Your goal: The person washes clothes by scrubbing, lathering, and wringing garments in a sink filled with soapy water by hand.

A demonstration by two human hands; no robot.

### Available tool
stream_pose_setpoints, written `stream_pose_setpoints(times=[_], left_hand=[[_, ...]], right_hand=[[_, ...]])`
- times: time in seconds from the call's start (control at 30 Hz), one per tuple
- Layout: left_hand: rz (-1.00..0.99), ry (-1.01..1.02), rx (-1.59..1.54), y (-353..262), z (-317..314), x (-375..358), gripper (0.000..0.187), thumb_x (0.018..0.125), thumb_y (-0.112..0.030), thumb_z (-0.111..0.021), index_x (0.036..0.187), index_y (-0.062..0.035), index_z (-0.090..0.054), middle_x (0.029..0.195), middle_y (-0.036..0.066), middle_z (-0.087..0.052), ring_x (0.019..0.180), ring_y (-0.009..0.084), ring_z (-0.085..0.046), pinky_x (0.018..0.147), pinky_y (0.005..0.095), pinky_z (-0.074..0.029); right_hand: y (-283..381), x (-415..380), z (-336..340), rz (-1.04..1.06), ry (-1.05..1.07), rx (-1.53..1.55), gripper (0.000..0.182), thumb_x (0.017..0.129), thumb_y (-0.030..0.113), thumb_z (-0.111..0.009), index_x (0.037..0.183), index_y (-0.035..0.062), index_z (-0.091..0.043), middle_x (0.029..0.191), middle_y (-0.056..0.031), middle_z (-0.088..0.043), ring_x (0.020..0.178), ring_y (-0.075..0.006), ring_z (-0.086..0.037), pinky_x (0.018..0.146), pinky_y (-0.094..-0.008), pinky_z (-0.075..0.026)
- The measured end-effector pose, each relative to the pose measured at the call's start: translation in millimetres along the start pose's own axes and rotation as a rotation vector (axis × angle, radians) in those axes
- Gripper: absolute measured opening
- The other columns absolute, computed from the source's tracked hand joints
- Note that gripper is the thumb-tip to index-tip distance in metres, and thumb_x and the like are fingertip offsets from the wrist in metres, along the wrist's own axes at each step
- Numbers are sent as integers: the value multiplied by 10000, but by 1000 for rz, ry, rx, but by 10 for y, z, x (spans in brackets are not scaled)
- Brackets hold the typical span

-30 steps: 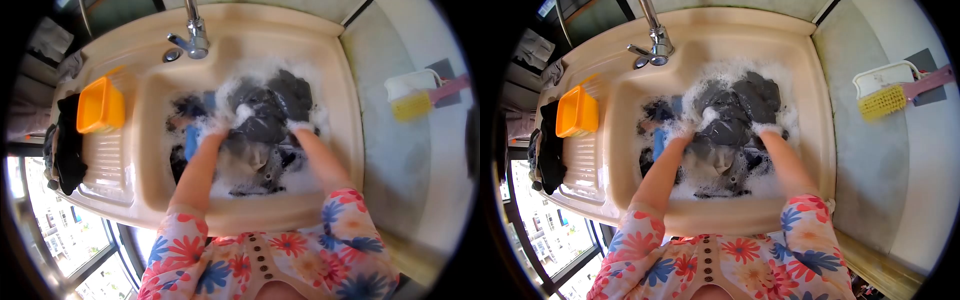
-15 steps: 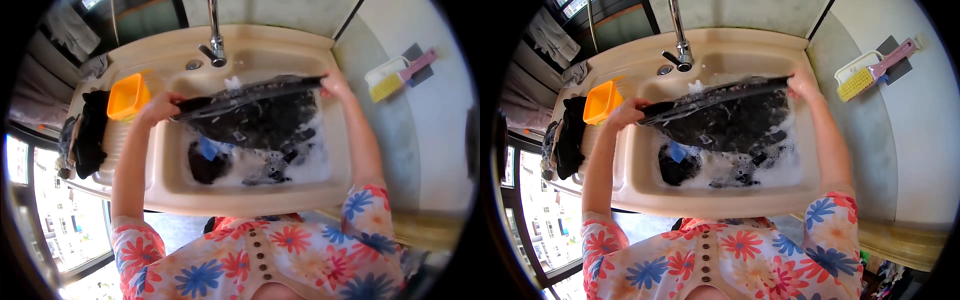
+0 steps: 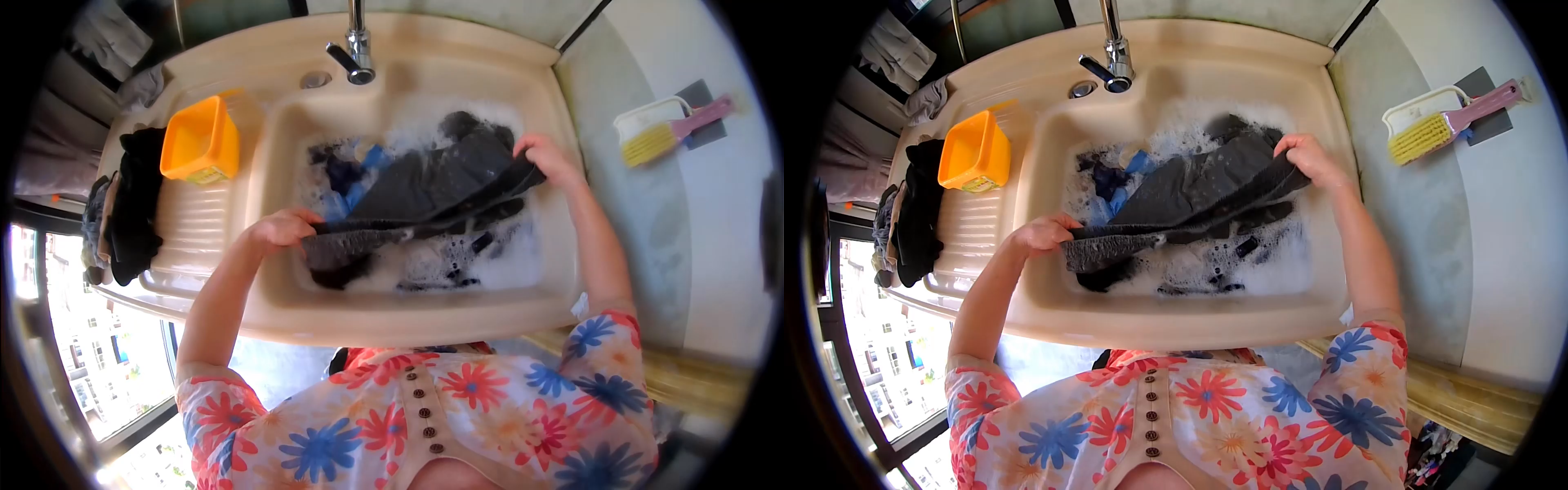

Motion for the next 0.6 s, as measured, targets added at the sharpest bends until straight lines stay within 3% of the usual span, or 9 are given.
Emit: stream_pose_setpoints(times=[0.07, 0.13, 0.23, 0.33, 0.43, 0.53, 0.6], left_hand=[[80, -33, -136, 109, -67, 45, 292, 722, -89, -493, 981, -18, -610, 778, 22, -591, 720, 80, -537, 612, 203, -425], [71, -5, -283, 119, -161, 106, 262, 747, -149, -534, 969, -38, -616, 773, 19, -589, 712, 72, -542, 582, 202, -424], [140, 13, 121, -167, -255, 124, 331, 734, -273, -595, 977, -48, -608, 829, 68, -608, 752, 158, -586, 616, 272, -459], [-255, -80, 924, -506, -392, 394, 439, 684, -344, -639, 993, -36, -595, 886, 133, -611, 820, 261, -592, 690, 347, -466], [-48, -206, 1142, -582, -491, 483, 494, 636, -348, -664, 999, -23, -585, 923, 179, -597, 877, 322, -569, 764, 390, -446], [-323, -144, 949, -603, -497, 493, 462, 625, -293, -665, 978, -4, -590, 935, 161, -615, 875, 296, -584, 783, 360, -447], [-277, 116, 360, -477, -392, 443, 441, 639, -238, -642, 993, 17, -577, 973, 155, -611, 880, 275, -590, 797, 354, -450]], right_hand=[[-258, 42, -182, -111, 160, -44, 199, 648, -55, -429, 738, 31, -584, 659, -28, -563, 565, -128, -526, 517, -250, -425], [-375, 123, -178, -168, 174, -5, 191, 658, -52, -448, 762, 34, -583, 675, -32, -568, 577, -133, -538, 526, -260, -442], [-444, 313, -116, -217, 170, 26, 187, 672, -48, -468, 797, 37, -579, 693, -40, -574, 598, -141, -555, 547, -269, -462], [-383, 412, -114, -255, 150, 18, 197, 676, -49, -470, 819, 38, -574, 712, -46, -577, 618, -150, -564, 558, -280, -469], [-355, 484, -101, -282, 174, 20, 203, 680, -48, -465, 832, 34, -570, 735, -53, -579, 643, -157, -570, 576, -288, -473], [-363, 556, -25, -298, 232, 91, 204, 677, -19, -474, 849, 31, -573, 781, -55, -586, 709, -163, -575, 646, -283, -472], [-410, 606, 91, -316, 249, 154, 204, 688, 9, -483, 870, 29, -573, 822, -59, -592, 761, -171, -577, 698, -291, -473]])
Point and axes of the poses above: each hand's wrist, its own x-axis towards the middle knuckle, its own z-axis out of the back of the hand, y = z × x, the point moved 10 cm from there along x, towards the middle knuckle
